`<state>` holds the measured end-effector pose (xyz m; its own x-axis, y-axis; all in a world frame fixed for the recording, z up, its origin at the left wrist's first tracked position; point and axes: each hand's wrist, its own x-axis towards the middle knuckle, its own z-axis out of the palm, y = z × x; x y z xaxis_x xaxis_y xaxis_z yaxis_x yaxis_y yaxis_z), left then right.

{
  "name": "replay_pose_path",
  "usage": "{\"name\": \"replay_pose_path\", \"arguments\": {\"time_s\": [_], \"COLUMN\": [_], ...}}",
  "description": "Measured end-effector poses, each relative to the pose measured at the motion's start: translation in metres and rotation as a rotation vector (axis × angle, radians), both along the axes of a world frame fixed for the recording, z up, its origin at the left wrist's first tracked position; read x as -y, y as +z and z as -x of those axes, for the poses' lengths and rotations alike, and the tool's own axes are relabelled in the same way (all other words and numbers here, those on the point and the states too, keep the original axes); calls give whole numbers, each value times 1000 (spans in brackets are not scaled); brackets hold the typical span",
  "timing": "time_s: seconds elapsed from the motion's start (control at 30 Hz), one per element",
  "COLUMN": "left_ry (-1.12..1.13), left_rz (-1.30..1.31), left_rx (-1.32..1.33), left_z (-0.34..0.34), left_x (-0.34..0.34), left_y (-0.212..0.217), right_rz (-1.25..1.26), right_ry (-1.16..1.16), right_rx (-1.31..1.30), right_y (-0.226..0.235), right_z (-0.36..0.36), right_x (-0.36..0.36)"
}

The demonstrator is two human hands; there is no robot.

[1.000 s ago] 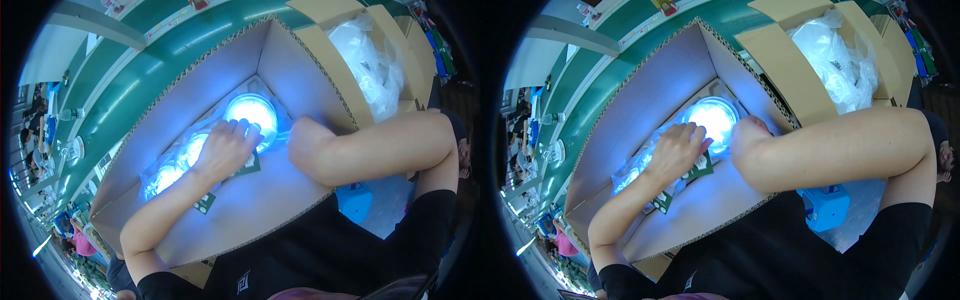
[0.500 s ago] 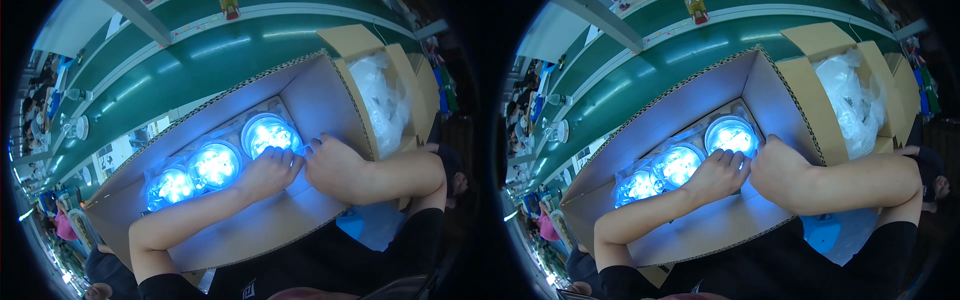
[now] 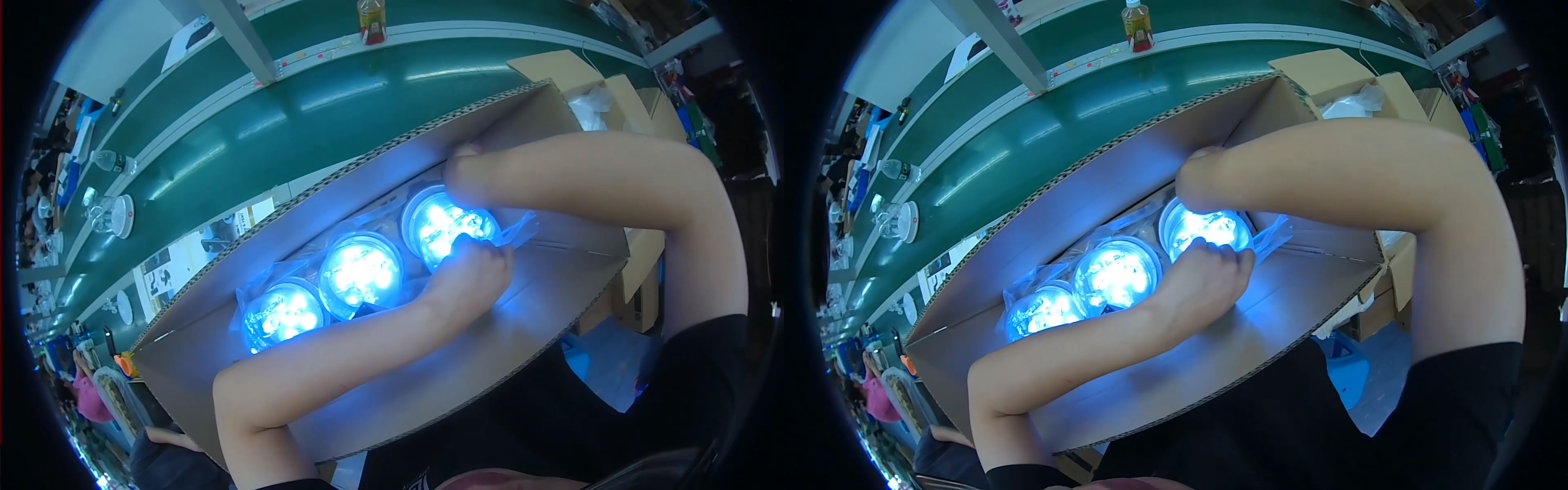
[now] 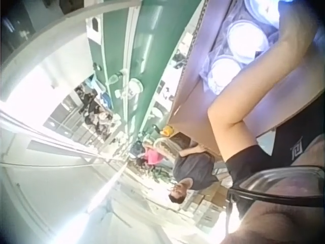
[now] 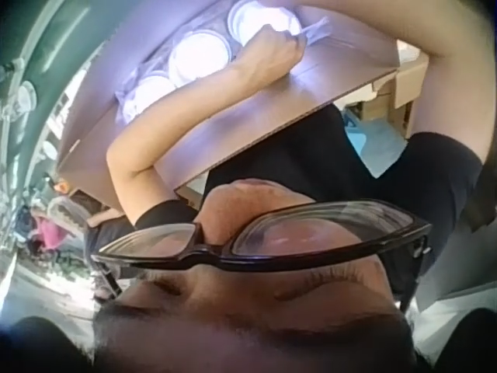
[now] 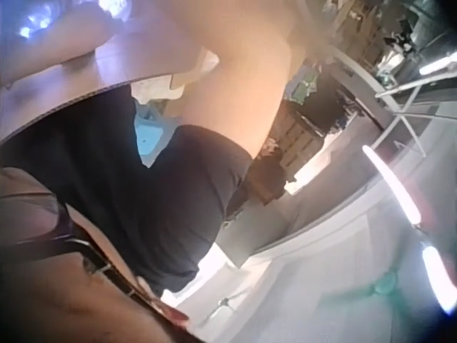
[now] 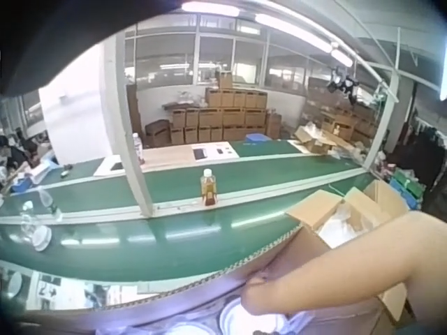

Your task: Packaging glowing dome-shaped lamps into cardboard boxes.

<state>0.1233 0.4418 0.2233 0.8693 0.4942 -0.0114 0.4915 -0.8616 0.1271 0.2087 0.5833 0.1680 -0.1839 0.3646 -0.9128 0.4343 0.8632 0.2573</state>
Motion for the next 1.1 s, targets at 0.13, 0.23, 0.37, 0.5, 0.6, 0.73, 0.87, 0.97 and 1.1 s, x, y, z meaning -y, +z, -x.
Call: {"name": "replay_pose_path", "arguments": {"time_s": [0.13, 0.23, 0.37, 0.5, 0.6, 0.73, 0.87, 0.97, 1.1], "left_ry": [-24, -59, -37, -58, -116, -115, -106, -108, -120], "left_rz": [53, 65, 117, 30, 12, 74, 90, 80, 53], "left_rx": [-5, -64, -61, -167, -188, -341, -371, -310, -320], "left_z": [6, 14, 10, 16, -2, 16, 23, 23, 20], "left_x": [-2, -1, 4, 9, 8, 19, 25, 26, 29], "left_y": [3, 9, 3, 6, 24, 22, 36, 38, 42], "right_rz": [103, 85, 62, 54, -67, 11, 21, -75, -108], "right_ry": [114, 170, 226, 258, 276, 194, 160, -248, -257], "right_rx": [-40, -79, -153, -261, -343, -316, -315, -328, -277], "right_y": [-80, -71, -45, -31, -79, -15, 20, 2, -5], "right_z": [-43, -38, -27, -27, -103, -27, -18, -26, -20], "right_x": [-27, -24, -15, 3, -7, 6, 10, 7, -3]}}
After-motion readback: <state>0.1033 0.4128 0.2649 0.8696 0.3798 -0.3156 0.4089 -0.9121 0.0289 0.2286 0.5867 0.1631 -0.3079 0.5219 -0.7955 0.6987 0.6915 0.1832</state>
